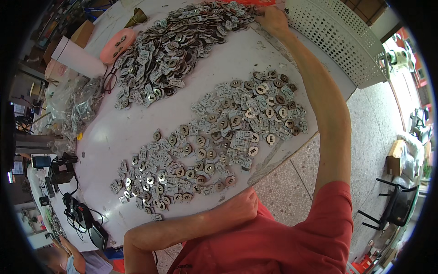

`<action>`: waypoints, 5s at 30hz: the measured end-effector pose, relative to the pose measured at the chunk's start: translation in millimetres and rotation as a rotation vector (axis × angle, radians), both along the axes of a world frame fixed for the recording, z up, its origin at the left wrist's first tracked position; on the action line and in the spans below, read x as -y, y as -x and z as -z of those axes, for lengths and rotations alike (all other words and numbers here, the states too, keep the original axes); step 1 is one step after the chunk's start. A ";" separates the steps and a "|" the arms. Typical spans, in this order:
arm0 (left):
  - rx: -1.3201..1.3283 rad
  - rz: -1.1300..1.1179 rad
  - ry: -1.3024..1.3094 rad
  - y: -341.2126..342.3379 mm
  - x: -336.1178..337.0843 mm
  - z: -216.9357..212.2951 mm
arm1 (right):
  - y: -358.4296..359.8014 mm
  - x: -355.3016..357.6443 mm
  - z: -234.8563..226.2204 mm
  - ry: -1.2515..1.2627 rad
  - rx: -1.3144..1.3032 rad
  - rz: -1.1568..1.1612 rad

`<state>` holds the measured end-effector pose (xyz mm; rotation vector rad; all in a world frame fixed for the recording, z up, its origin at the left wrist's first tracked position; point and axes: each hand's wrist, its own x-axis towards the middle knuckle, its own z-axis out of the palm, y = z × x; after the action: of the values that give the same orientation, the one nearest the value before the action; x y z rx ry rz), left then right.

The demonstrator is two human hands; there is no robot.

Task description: The person is sorting and arranging a large quantity of small metal components on a white table.

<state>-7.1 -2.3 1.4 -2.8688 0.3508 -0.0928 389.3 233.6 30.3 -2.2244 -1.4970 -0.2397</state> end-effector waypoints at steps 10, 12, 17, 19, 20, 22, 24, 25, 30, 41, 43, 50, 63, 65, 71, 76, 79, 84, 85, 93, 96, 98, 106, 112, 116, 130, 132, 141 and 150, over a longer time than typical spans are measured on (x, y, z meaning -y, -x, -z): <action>-0.094 -0.007 0.153 -2.2 3.1 8.1 | 7.2 56.9 -13.9 -0.017 -0.200 -0.134; -0.112 -0.005 0.170 -2.9 3.5 8.7 | 12.9 68.8 -18.0 -0.014 -0.240 -0.171; -0.211 -0.024 0.223 -2.8 1.2 10.4 | 47.8 108.7 -37.5 0.057 -0.473 -0.212; -0.213 -0.003 0.224 -4.5 0.1 7.2 | 63.5 129.6 -46.1 0.011 -0.379 -0.319; -0.222 0.004 0.225 -4.0 -0.2 6.5 | 75.0 139.3 -50.6 0.011 -0.381 -0.321; -0.221 -0.011 0.233 -3.0 -0.1 6.8 | 99.3 158.7 -60.8 0.147 -0.550 -0.340; -0.225 -0.035 0.242 -1.9 -1.3 7.0 | 125.0 173.0 -62.7 0.172 -0.518 -0.394; -0.214 -0.020 0.219 -3.1 -1.8 4.2 | 131.8 180.1 -64.1 0.195 -0.479 -0.431; -0.246 -0.024 0.237 -3.7 -2.5 2.6 | 134.3 169.4 -66.4 0.098 -0.270 -0.567; -0.137 -0.038 0.197 -1.7 6.1 11.2 | 78.8 14.9 -8.2 -0.172 0.135 -0.380; -0.127 -0.016 0.188 -2.3 4.7 10.3 | 73.3 15.8 -1.6 -0.144 0.108 -0.336; -0.158 0.018 0.219 -3.4 2.6 6.7 | 56.5 57.2 -8.2 -0.067 -0.188 -0.290; -0.086 -0.029 0.203 -1.2 3.2 11.0 | 71.4 36.4 -21.4 -0.058 -0.217 -0.124; 0.014 -0.057 0.194 1.1 4.7 15.6 | 72.6 27.3 -19.4 -0.013 -0.112 -0.122; -0.053 -0.032 0.186 -0.9 6.9 14.9 | 63.6 29.1 -9.7 -0.060 -0.074 -0.108; -0.052 -0.045 0.226 0.0 5.9 16.5 | 79.2 65.0 -37.9 -0.018 -0.443 -0.139; -0.116 -0.030 0.229 -1.7 0.9 7.5 | 95.7 99.2 -48.8 0.031 -0.577 -0.313; -0.151 -0.008 0.198 -2.2 0.0 7.6 | 155.4 165.9 -75.8 0.338 -0.507 -0.503; -0.147 -0.002 0.172 -2.2 -0.1 7.9 | 161.0 170.9 -76.8 0.380 -0.492 -0.518; -0.221 0.029 0.185 -4.5 2.7 4.7 | 81.9 82.0 -41.8 0.025 -0.290 -0.330; -0.147 -0.024 0.203 -2.2 5.5 7.6 | 63.5 44.4 -16.8 -0.100 -0.115 -0.151; -0.052 -0.061 0.149 0.9 7.5 10.7 | 57.3 35.2 -8.1 -0.071 -0.071 -0.154; -0.094 -0.022 0.139 0.3 3.0 8.6 | 49.7 57.9 -16.6 0.093 -0.429 -0.247; -0.153 0.011 0.202 -3.0 2.7 7.1 | 45.0 65.4 -14.3 -0.003 -0.367 -0.274; -0.107 -0.021 0.198 -3.2 4.0 7.6 | 40.2 64.6 -16.2 -0.038 -0.199 -0.171; -0.117 0.000 0.120 -0.9 1.7 7.0 | 54.2 65.5 -15.2 0.033 -0.365 -0.227; -0.128 -0.003 0.124 -0.1 2.9 9.0 | 55.0 62.3 -8.9 -0.008 -0.226 -0.305; -0.225 0.019 0.205 -5.2 -0.8 -0.4 | 59.3 88.5 -20.5 -0.100 -0.421 -0.280; -0.179 -0.009 0.237 -2.4 -3.1 1.1 | 162.1 164.1 -69.9 0.227 -0.712 -0.594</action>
<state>-4.8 0.8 0.4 -3.1221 0.3836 0.1336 227.2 69.5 100.2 -1.6150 -1.6946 0.8459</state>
